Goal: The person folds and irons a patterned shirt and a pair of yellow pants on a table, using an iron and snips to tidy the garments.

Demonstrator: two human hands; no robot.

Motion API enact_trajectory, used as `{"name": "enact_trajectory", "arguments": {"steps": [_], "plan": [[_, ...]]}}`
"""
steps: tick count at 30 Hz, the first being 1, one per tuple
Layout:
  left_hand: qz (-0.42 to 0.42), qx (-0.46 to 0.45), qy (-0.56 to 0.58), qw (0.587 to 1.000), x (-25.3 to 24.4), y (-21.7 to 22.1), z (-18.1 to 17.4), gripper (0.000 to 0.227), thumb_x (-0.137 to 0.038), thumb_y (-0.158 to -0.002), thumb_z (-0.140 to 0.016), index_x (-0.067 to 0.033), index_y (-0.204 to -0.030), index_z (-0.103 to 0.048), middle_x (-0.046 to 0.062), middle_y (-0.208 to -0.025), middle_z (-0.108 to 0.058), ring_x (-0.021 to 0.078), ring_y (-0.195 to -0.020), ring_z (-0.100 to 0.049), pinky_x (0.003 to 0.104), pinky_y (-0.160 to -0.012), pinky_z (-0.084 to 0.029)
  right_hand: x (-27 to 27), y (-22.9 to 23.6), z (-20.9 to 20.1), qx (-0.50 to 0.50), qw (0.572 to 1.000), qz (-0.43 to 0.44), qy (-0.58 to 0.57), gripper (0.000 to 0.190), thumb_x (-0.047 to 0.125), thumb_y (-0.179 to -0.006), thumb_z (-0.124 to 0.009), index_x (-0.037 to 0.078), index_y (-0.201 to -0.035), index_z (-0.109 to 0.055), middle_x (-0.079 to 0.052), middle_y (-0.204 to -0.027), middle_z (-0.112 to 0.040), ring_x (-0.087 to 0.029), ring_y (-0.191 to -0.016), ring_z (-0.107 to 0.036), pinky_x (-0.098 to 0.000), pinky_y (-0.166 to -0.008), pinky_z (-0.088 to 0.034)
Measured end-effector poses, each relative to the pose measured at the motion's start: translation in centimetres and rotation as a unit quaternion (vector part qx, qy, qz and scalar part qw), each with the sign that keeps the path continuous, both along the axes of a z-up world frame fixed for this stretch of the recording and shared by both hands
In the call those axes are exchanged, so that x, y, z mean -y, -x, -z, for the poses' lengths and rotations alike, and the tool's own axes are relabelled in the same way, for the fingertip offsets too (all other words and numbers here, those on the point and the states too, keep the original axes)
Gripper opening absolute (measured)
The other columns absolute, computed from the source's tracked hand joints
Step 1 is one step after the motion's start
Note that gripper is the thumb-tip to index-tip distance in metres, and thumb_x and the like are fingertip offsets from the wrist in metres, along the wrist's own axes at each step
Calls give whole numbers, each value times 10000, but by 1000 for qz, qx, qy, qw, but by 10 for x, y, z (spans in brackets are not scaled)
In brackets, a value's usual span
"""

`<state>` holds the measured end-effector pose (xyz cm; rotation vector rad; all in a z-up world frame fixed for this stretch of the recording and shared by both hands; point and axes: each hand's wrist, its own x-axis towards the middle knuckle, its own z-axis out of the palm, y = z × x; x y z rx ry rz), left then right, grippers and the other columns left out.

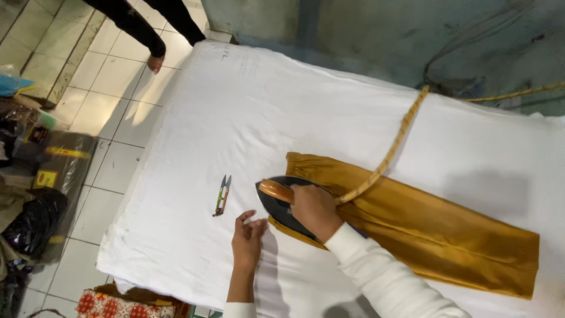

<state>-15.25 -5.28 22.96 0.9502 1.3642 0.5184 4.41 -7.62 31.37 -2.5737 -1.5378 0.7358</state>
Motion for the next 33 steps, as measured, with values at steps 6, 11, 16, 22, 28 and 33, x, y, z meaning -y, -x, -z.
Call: {"name": "enact_trajectory", "arguments": {"steps": [6, 11, 16, 22, 28, 33], "plan": [[-56, -88, -174, 979, 6, 3, 2, 293, -283, -1018, -579, -155, -1277, -627, 55, -1242, -713, 164, -1112, -654, 303, -944, -479, -8, -13, 5, -52, 999, 6, -12, 208, 184, -857, -628, 148, -1033, -734, -133, -942, -746, -405, -914, -706, -547, -754, -554], [110, -128, -321, 932, 28, -48, -57, 409, -328, -1092, -390, -161, -1354, -657, 16, -1365, -665, 206, -1243, -570, 349, -1032, -416, 76, -51, -27, -58, 996, 60, -39, 152, 82, -809, -609, 115, -915, -713, -137, -825, -727, -406, -760, -686, -545, -646, -537], [382, -360, -289, 800, 32, -87, -40, 722, -629, -972, -319, -312, -1621, -309, -89, -1392, -649, 178, -1384, -505, 471, -1202, -179, 210, -133, -6, 6, 970, 240, 27, 197, 229, -853, -572, 205, -1005, -696, -106, -943, -745, -404, -948, -699, -556, -764, -531], [336, -436, -406, 730, 36, -75, 9, 745, -654, -1029, -307, -330, -1699, -288, -214, -1293, -697, 121, -1290, -613, 518, -1125, -191, 387, -256, 27, 80, 839, 503, 193, 549, 483, -899, -532, 209, -1363, -637, -130, -1321, -671, -377, -1231, -636, -459, -1006, -522], [344, -412, -375, 756, 29, -76, 21, 783, -651, -987, -373, -351, -1699, -246, -153, -1368, -663, 259, -1290, -614, 634, -1211, -41, 514, -318, 7, 43, 789, 612, 39, 372, 354, -922, -621, 149, -1196, -767, -207, -1073, -762, -448, -1028, -689, -517, -843, -527], [228, -283, -486, 795, 28, -61, 27, 780, -409, -946, -626, -56, -1626, -478, 292, -1119, -687, 470, -1016, -654, 596, -1040, -287, 557, -321, 10, -3, 848, 530, -1, 348, 259, -805, -689, 110, -1107, -777, -171, -943, -775, -337, -895, -717, -423, -749, -508]]}}
